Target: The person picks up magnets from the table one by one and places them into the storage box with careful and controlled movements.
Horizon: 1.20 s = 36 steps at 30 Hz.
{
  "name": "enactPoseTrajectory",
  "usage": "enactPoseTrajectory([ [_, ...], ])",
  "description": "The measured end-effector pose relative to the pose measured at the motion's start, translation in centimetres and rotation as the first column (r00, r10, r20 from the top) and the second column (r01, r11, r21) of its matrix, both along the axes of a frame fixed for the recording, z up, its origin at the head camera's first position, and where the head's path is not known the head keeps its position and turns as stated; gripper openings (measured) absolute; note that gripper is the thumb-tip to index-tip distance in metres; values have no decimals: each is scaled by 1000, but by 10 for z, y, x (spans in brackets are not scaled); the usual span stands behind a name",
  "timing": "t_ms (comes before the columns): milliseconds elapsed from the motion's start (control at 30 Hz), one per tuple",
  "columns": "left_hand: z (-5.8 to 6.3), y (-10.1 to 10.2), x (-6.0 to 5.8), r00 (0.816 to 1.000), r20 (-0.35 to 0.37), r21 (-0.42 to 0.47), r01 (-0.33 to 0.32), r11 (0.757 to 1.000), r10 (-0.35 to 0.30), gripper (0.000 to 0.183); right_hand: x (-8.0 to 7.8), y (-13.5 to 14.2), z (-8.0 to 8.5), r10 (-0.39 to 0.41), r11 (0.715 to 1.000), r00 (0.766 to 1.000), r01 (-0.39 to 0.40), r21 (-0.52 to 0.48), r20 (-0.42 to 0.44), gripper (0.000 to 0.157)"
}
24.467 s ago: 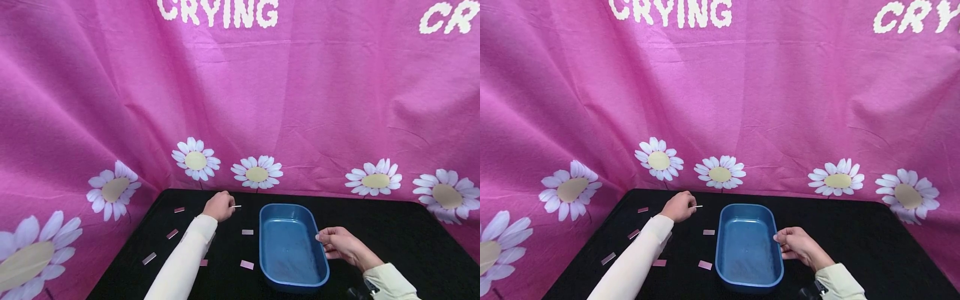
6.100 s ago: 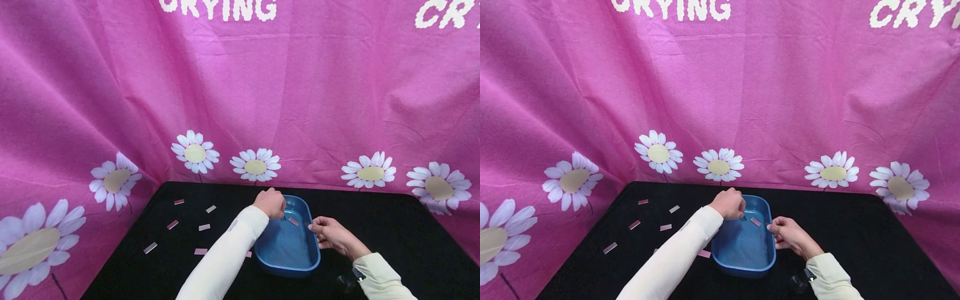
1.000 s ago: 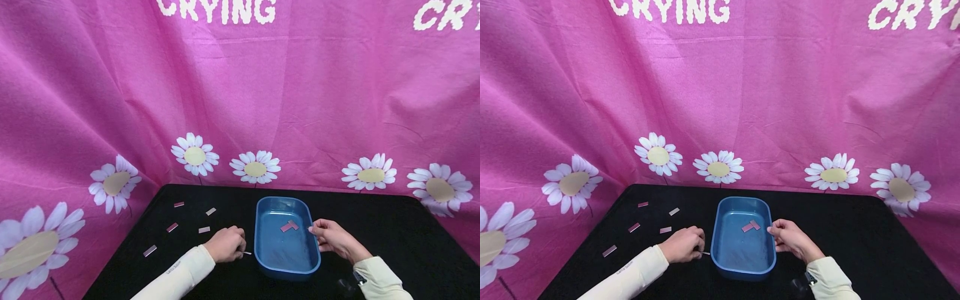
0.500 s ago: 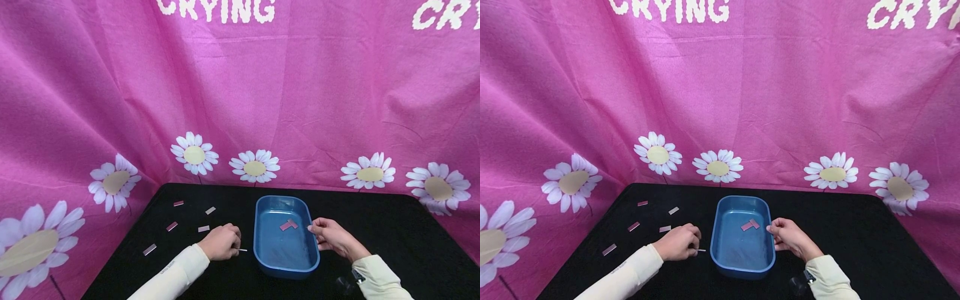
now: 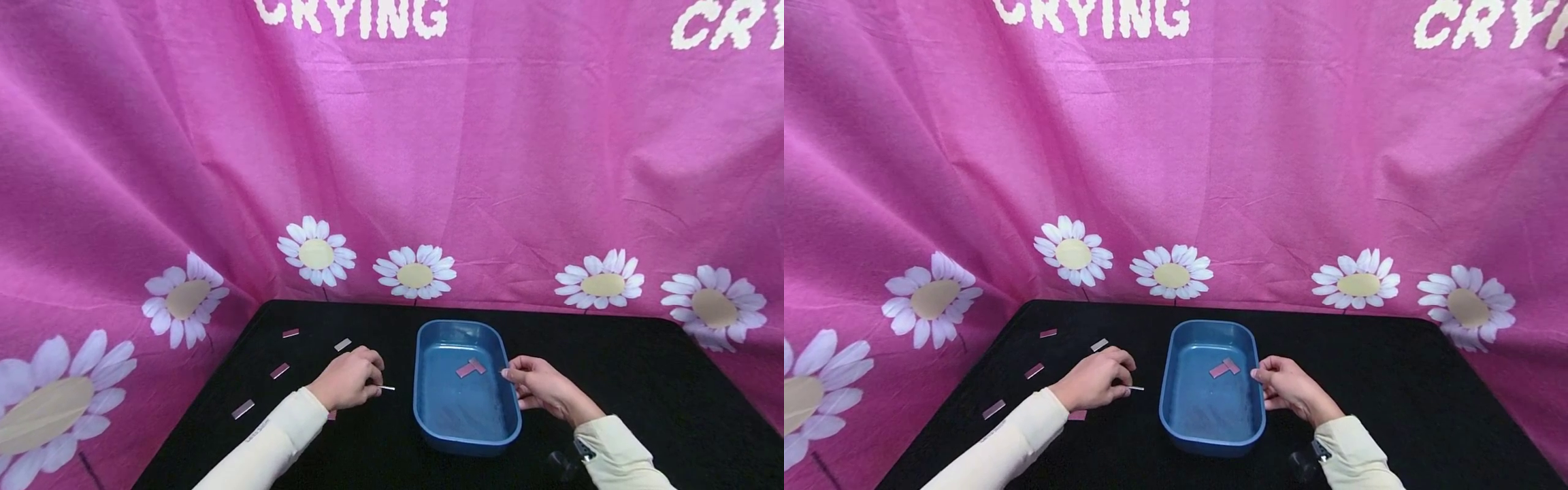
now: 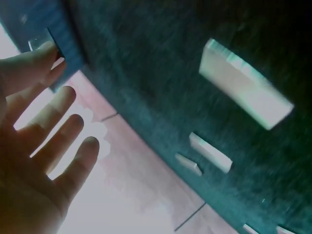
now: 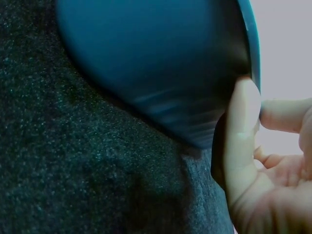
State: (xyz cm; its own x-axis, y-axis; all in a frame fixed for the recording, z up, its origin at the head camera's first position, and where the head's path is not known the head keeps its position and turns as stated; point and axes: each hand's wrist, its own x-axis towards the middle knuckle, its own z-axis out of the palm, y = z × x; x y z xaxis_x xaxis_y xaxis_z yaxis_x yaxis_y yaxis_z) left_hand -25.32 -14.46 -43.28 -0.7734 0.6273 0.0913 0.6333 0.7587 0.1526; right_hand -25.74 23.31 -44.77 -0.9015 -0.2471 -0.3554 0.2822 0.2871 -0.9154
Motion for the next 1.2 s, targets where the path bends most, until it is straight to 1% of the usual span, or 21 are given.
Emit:
enactPoseTrajectory([
  [133, 8, -5, -2, 999, -24, 4, -34, 999, 34, 4, 2, -1, -1, 0, 1000, 1000, 0, -2, -8, 13],
  [233, 13, -10, -1, 998, -44, 16, -42, 999, 43, 5, 1, -2, -2, 7, 1000, 1000, -7, -6, -18, 13],
  [333, 17, -15, 0, 997, -39, 46, -60, 997, 62, 6, 0, -4, -4, 29, 999, 999, -30, -19, -25, 14],
  [467, 27, -16, -2, 997, -37, 71, -72, 995, 75, 7, 1, -4, -3, 20, 1000, 1000, -20, -22, -6, 14],
  [567, 35, -10, -5, 996, -58, 82, -62, 995, 67, 6, 1, -3, -1, 2, 1000, 1000, -2, -13, -3, 13],
  [700, 46, -2, -7, 994, -94, 78, -42, 996, 49, 7, 0, -4, 0, 17, 1000, 999, -17, -14, -28, 13],
  [800, 52, 5, -7, 994, -103, 73, -34, 997, 42, 8, 0, -4, 0, 30, 999, 999, -31, -22, -41, 13],
  [900, 57, 12, -8, 993, -102, 69, -45, 997, 51, 8, 0, -4, -1, 36, 999, 998, -37, -26, -45, 13],
  [1033, 61, 25, -13, 991, -122, 67, -40, 997, 48, 9, -1, -3, -1, 25, 1000, 999, -25, -14, -37, 13],
  [1133, 61, 36, -13, 992, -124, 71, -18, 997, 26, 10, 0, -1, -2, 3, 1000, 1000, -3, -4, -21, 14],
  [1200, 59, 41, -12, 994, -113, 65, 1, 998, 7, 10, 1, -1, -3, 10, 1000, 1000, -10, -4, -21, 13],
])
